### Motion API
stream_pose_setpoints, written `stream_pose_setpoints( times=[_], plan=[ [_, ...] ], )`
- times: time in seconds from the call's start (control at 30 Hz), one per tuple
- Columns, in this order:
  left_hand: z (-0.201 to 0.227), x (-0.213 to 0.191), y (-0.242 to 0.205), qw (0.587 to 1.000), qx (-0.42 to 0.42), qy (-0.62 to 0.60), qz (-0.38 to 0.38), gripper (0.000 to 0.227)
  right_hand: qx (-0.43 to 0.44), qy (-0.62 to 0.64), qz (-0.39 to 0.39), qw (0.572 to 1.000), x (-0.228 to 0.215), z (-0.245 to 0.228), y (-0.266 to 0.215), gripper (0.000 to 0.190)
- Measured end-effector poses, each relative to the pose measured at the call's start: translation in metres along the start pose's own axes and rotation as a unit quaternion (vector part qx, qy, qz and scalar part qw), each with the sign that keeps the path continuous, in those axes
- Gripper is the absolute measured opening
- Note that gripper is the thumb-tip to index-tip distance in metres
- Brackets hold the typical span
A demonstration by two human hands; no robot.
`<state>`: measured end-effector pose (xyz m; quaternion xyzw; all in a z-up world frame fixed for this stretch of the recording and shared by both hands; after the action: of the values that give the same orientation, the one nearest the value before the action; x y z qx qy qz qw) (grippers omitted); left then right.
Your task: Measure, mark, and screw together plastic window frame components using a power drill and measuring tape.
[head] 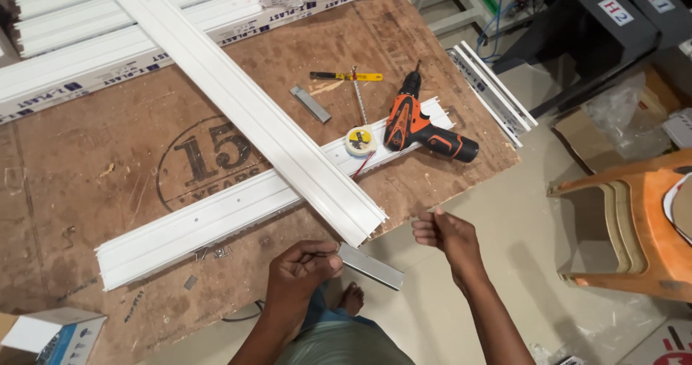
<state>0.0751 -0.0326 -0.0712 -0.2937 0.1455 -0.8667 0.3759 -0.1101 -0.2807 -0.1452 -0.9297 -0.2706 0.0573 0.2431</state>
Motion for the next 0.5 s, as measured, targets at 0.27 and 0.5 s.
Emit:
stream_pose_setpoints(
  times=[0.27, 0.5],
  plan=[
    [0.004, 0.001, -0.001, 1.0, 0.008, -0.007, -0.011, 0.029, -0.097, -0.217, 0.073, 0.969, -0.014, -0.039, 0.006, 0.035],
    [0.003, -0.005, 0.002, 1.0, -0.002, 0.004, 0.003, 0.028, -0.061, -0.089, 0.046, 0.993, -0.031, 0.003, -0.013, 0.046]
  ],
)
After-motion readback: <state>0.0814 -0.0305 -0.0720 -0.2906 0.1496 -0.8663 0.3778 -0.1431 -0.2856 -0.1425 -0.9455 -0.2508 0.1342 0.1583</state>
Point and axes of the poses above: each hand's wrist, its own y-axis towards the middle knuckle, its own x-axis out of the palm, z = x × y, the point moved 10 cm from there along y, towards the middle knuckle, and after that the axes turned 2 degrees about -x, right-handed, at the moved point
